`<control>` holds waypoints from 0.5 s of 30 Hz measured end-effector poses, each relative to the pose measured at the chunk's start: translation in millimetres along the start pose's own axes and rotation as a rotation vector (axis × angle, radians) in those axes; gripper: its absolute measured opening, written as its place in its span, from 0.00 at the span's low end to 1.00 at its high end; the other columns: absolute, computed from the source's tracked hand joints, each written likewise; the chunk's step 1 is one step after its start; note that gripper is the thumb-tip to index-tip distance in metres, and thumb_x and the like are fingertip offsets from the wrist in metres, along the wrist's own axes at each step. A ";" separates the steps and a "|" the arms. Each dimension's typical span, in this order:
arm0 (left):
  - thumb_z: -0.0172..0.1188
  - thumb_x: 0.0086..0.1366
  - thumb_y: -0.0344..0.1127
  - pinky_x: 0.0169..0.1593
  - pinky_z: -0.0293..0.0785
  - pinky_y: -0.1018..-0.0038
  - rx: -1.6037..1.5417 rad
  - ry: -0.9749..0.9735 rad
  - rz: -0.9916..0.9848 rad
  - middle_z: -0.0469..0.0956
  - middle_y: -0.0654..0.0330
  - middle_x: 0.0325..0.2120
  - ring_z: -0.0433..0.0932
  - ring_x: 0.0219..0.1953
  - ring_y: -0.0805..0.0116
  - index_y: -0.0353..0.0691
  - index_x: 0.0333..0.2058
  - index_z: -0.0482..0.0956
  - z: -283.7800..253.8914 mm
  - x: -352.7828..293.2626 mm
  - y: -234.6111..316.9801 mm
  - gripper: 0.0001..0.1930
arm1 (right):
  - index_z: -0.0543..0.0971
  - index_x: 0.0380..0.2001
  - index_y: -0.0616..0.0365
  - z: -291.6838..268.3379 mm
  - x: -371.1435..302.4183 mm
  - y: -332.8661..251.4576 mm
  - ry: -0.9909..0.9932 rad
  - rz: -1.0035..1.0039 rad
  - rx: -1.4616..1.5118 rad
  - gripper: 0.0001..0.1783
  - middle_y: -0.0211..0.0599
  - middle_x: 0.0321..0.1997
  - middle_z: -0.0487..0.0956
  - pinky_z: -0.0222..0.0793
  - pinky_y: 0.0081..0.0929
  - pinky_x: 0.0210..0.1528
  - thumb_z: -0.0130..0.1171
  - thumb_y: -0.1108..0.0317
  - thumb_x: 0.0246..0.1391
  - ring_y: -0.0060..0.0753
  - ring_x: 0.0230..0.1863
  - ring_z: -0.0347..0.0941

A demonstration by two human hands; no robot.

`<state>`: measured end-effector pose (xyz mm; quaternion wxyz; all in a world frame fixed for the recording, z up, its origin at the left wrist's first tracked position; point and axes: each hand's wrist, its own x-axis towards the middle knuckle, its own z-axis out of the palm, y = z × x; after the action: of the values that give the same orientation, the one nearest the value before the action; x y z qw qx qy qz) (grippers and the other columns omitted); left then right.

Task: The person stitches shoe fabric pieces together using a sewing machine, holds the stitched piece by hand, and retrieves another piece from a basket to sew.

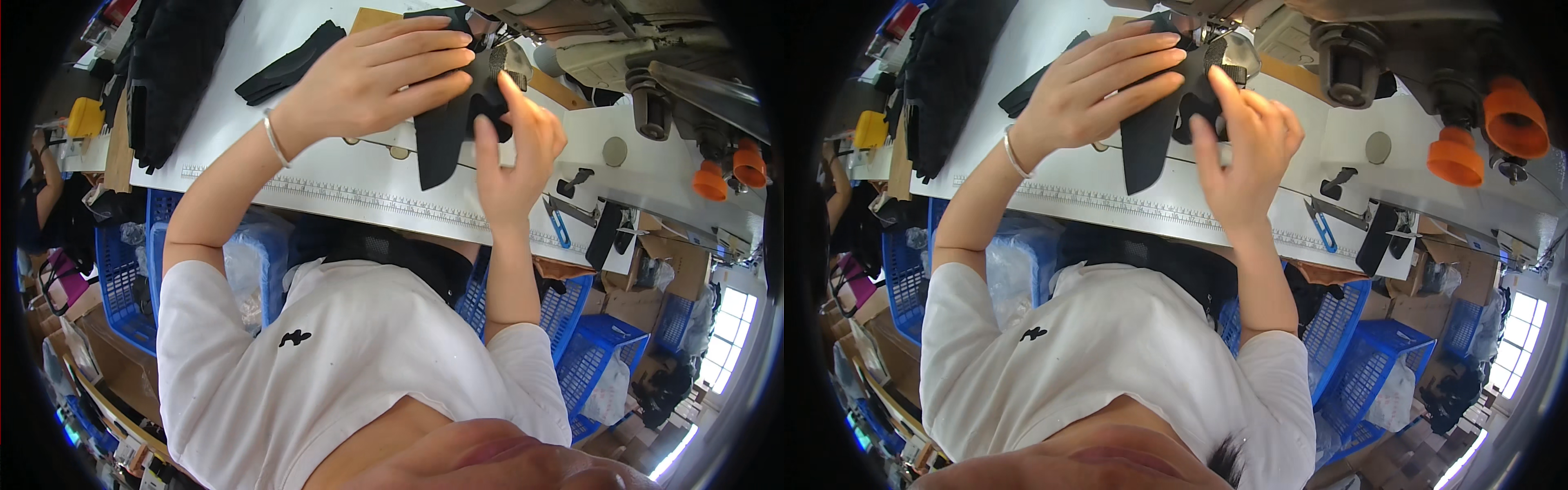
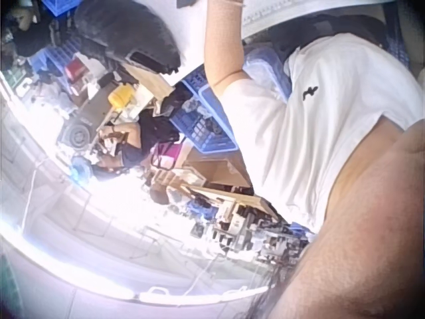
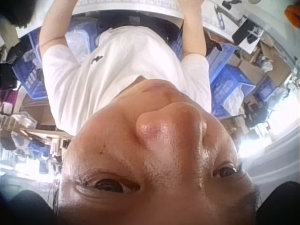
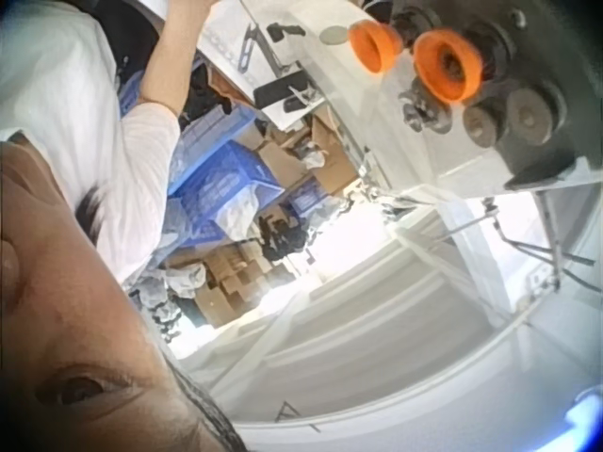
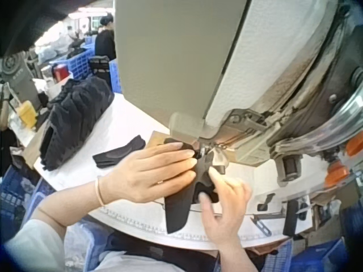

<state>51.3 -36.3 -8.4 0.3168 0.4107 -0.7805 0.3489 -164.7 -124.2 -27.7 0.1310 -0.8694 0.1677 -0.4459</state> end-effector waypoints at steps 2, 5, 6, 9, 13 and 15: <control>0.64 0.49 0.31 0.51 0.83 0.63 0.013 0.009 -0.080 0.82 0.55 0.47 0.82 0.51 0.55 0.35 0.47 0.83 4.6 6.6 6.9 0.23 | 0.82 0.56 0.48 0.7 6.2 10.2 -0.034 0.094 -0.049 0.22 0.24 0.34 0.79 0.54 0.34 0.62 0.66 0.69 0.57 0.29 0.45 0.73; 0.64 0.47 0.32 0.50 0.84 0.65 0.034 0.038 -0.126 0.81 0.56 0.43 0.82 0.49 0.56 0.35 0.47 0.84 11.9 8.4 12.4 0.24 | 0.82 0.57 0.44 1.2 9.4 15.4 -0.011 0.129 0.037 0.23 0.21 0.27 0.75 0.57 0.28 0.55 0.67 0.66 0.57 0.25 0.38 0.68; 0.64 0.47 0.32 0.50 0.84 0.65 0.034 0.037 -0.127 0.81 0.56 0.43 0.82 0.49 0.56 0.35 0.47 0.84 12.8 7.8 14.6 0.24 | 0.82 0.57 0.43 1.1 9.4 15.0 -0.021 0.188 0.080 0.23 0.22 0.26 0.75 0.58 0.27 0.52 0.67 0.66 0.58 0.25 0.36 0.67; 0.64 0.47 0.32 0.50 0.84 0.66 0.091 0.046 -0.139 0.81 0.57 0.43 0.82 0.49 0.57 0.35 0.46 0.85 14.8 7.7 20.5 0.24 | 0.83 0.57 0.42 -0.6 11.6 13.8 -0.024 0.209 0.130 0.22 0.22 0.25 0.74 0.59 0.24 0.49 0.66 0.66 0.58 0.24 0.33 0.64; 0.62 0.47 0.32 0.49 0.84 0.66 0.152 0.070 -0.132 0.82 0.57 0.41 0.82 0.48 0.57 0.35 0.44 0.86 16.8 10.4 25.7 0.22 | 0.83 0.57 0.42 -6.0 15.6 13.6 -0.051 0.231 0.170 0.22 0.22 0.24 0.74 0.59 0.24 0.48 0.65 0.67 0.58 0.24 0.33 0.64; 0.62 0.47 0.33 0.49 0.85 0.66 0.167 0.071 -0.133 0.82 0.57 0.41 0.82 0.48 0.57 0.35 0.43 0.86 17.3 11.6 26.4 0.22 | 0.83 0.57 0.43 -8.2 17.1 13.8 -0.078 0.238 0.167 0.22 0.22 0.24 0.75 0.59 0.24 0.49 0.65 0.67 0.58 0.22 0.33 0.66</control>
<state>19.5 -44.0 -16.5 0.3316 0.4740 -0.7078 0.4055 -164.5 -144.4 -15.8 0.2611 -0.8461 0.2269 -0.4055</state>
